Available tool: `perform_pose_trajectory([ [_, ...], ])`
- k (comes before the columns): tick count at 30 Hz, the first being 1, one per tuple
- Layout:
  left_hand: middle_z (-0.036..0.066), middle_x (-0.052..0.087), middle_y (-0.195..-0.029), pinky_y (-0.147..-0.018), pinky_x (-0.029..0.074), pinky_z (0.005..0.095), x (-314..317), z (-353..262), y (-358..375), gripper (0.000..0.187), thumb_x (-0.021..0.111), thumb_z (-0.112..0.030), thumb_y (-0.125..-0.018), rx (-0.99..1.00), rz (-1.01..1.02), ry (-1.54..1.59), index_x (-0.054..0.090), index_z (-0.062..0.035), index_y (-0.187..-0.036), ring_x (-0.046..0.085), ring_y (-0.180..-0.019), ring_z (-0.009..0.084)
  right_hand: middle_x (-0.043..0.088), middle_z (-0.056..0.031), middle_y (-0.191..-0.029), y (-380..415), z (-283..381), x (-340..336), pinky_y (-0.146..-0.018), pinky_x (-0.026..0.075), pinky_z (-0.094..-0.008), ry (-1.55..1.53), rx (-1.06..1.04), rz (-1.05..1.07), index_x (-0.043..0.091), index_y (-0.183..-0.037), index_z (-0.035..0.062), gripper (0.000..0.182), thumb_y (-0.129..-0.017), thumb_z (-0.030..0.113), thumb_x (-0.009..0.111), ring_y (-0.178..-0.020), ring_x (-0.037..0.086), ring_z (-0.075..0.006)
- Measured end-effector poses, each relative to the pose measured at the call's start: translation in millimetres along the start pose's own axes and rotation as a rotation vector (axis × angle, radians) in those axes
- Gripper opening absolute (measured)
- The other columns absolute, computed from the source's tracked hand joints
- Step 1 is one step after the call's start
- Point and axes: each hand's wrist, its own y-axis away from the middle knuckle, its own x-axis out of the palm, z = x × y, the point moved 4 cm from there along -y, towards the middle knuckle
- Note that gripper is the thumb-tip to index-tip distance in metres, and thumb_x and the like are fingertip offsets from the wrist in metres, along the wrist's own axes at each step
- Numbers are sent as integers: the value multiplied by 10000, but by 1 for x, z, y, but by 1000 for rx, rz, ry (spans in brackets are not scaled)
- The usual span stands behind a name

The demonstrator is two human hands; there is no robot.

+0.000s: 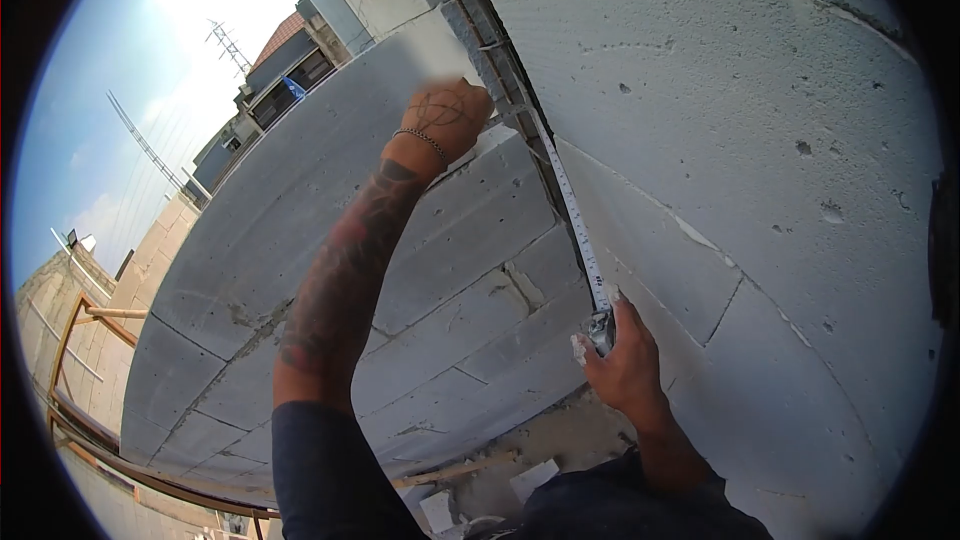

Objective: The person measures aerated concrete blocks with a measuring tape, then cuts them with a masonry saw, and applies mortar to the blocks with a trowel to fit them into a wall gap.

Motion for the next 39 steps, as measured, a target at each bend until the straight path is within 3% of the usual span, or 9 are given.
perform_pose_trajectory([
  [4, 127, 597, -647, -702, 460, 361, 19, 5, -27, 131, 527, -100, -736, 153, 111, -74, 619, -74, -646, 605, -661, 285, 527, -239, -1013, -13, 0, -12, -763, 459, -424, 77, -15, -30, 415, -1185, -71, 589, -714, 181, 661, -917, 559, -388],
  [6, 129, 604, -661, -752, 442, 350, 28, 14, -32, 135, 526, -108, -734, 116, 181, -71, 620, -81, -641, 610, -669, 288, 523, -235, -1029, -18, 6, -18, -769, 459, -422, 120, -24, -18, 411, -1189, -73, 592, -722, 194, 658, -919, 563, -377],
  [10, 147, 613, -674, -682, 477, 364, 23, 18, -34, 119, 531, -115, -715, 29, 329, -55, 626, -66, -665, 624, -701, 299, 516, -237, -1049, -28, 11, -18, -778, 458, -421, 136, 28, 49, 406, -1194, -83, 602, -731, 210, 655, -930, 566, -369],
  [11, 140, 650, -843, -833, 443, 354, 20, 16, -34, 140, 526, -88, -763, -43, 438, -68, 650, -52, -820, 632, -851, 276, 513, -238, -1050, -30, 11, -18, -784, 458, -422, 140, 25, 45, 404, -1196, -89, 605, -735, 215, 652, -936, 566, -369],
  [17, 142, 643, -906, -833, 444, 353, 19, 14, -34, 161, 513, -77, -766, -73, 506, -87, 644, -50, -857, 611, -923, 275, 515, -240, -1037, -38, 10, -16, -794, 457, -424, 184, 1, 24, 396, -1202, -103, 608, -749, 220, 641, -950, 563, -377],
  [18, 142, 643, -906, -833, 444, 353, 24, 17, -33, 161, 513, -77, -766, -78, 505, -82, 644, -50, -857, 611, -923, 275, 516, -240, -1037, -38, 10, -17, -795, 457, -424, 186, -1, 27, 395, -1202, -104, 606, -751, 219, 639, -946, 564, -378],
  [20, 152, 623, -713, -676, 481, 382, 30, 23, -33, 102, 546, -107, -711, -7, 298, -22, 638, -67, -691, 623, -734, 316, 517, -242, -1035, -40, 11, -18, -796, 457, -425, 197, 10, 40, 398, -1202, -103, 604, -752, 220, 638, -938, 567, -380],
  [29, 156, 644, -805, -712, 494, 377, 43, 25, -41, 161, 494, -71, -755, 6, 346, -82, 638, -2, -774, 630, -793, 302, 528, -234, -985, -37, 18, -19, -722, 472, -430, 231, -15, 30, 429, -1182, -92, 586, -741, 231, 638, -847, 592, -385],
  [39, 140, 653, -824, -744, 483, 377, 41, 23, -40, 140, 530, -64, -745, -66, 364, -92, 647, -31, -814, 634, -819, 280, 527, -206, -913, -31, 19, -8, -658, 472, -425, 220, -74, 44, 428, -1185, -90, 600, -731, 239, 639, -772, 592, -362],
])
